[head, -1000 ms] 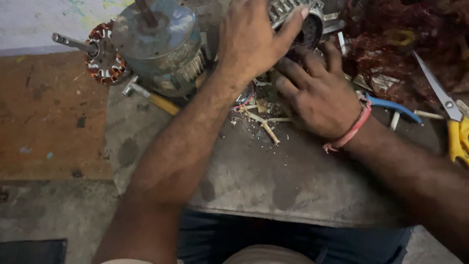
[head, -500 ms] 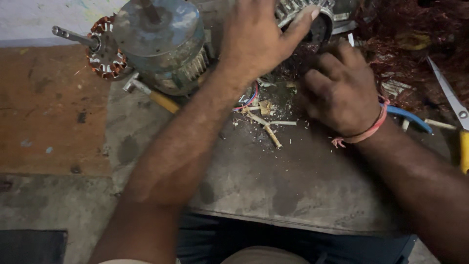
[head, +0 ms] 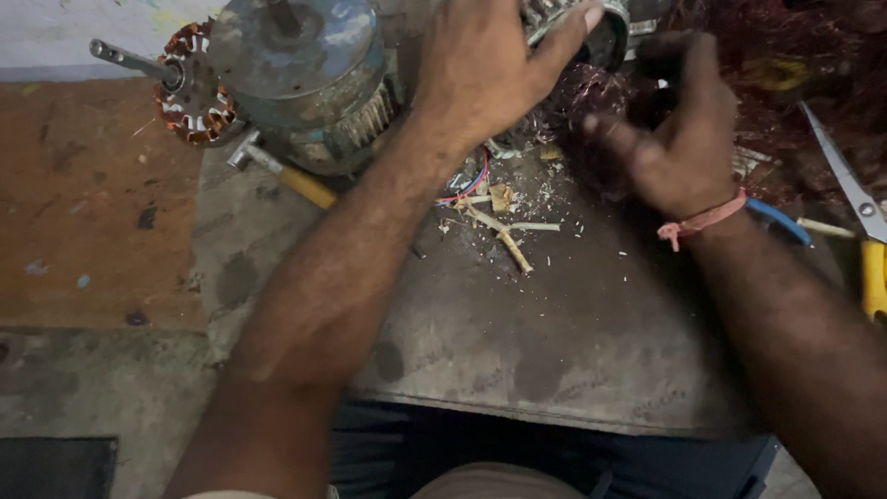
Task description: The person uses pliers to pull and cut copper windings from a motor stator core, repeatedly extracting coils and placing them on the workbench. The person rotates the stator to access different slots and continues removing wire throughout the clip.
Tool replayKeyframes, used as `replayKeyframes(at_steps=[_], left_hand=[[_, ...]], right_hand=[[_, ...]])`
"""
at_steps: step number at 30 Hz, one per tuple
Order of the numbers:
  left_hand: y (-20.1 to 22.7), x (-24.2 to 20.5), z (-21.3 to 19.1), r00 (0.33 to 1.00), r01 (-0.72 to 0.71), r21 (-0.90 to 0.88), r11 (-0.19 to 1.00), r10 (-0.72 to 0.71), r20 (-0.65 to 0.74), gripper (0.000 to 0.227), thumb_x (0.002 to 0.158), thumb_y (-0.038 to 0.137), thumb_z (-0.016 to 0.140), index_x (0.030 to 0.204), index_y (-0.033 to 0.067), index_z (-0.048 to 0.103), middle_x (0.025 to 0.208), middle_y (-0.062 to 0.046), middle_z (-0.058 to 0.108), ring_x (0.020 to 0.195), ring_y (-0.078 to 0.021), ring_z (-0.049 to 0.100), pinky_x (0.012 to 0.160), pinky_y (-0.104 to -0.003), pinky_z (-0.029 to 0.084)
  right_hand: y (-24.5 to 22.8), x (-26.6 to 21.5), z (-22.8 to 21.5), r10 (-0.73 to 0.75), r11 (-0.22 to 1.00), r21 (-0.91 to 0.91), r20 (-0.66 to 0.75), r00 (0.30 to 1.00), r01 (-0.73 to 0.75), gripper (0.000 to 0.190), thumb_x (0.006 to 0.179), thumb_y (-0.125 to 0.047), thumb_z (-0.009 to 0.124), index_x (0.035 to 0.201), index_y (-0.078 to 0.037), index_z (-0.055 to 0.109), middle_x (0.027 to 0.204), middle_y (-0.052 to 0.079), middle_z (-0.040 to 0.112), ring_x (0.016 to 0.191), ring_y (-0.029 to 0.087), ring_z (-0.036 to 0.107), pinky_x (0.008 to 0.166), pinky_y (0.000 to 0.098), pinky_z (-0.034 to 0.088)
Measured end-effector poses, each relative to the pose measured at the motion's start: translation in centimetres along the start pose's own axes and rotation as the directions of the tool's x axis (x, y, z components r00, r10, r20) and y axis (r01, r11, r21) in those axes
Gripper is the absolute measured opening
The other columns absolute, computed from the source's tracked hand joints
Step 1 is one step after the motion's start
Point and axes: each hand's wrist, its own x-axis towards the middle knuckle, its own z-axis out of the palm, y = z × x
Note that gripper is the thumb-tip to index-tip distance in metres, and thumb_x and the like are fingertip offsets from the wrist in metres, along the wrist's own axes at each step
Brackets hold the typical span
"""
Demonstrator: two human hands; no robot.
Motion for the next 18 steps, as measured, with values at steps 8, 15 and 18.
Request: replayKeyframes(at_steps=[8,15,18], left_hand=[[-3.7,1.8,-1.9,0.904,0.354,-0.597,0.720,-0.101,0.415,0.037,0.099,0.033,0.077,0.114,-0.0010,0.074,0.100,-0.006,0.077,0.088,-0.0138,0.075,0.076,-0.033,0.064],[-4.3,1.0,-1.5,0.779,0.613,-0.702,0.362,-0.133,0.612,0.039,0.096,0.031,0.075,0.118,-0.0003,0.071,0.106,-0.008,0.077,0.093,-0.0177,0.076,0.084,-0.035,0.065],[-4.2,1.1,-2.0,0.765,0.631,-0.678,0.378,-0.159,0.624,0.042,0.094,0.033,0.076,0.119,0.0002,0.070,0.107,-0.008,0.077,0.094,-0.0170,0.076,0.083,-0.035,0.066]], right_hand=[[-1.9,-0.2,0.5,-0.040,0.973,-0.226,0.028,0.999,0.045,0.066,0.085,-0.028,0.099,0.121,0.002,0.053,0.104,0.022,0.060,0.092,0.040,0.062,0.081,0.0460,0.052],[-1.4,-0.9,1.1,0.023,0.960,-0.280,0.059,0.998,-0.005,0.053,0.085,-0.014,0.090,0.116,0.004,0.050,0.105,0.024,0.054,0.098,0.045,0.054,0.085,0.0517,0.047],[-1.1,-0.9,1.1,-0.003,0.961,-0.276,0.073,0.997,0.023,0.050,0.083,-0.008,0.086,0.114,0.005,0.049,0.101,0.024,0.052,0.093,0.044,0.053,0.085,0.0515,0.046]])
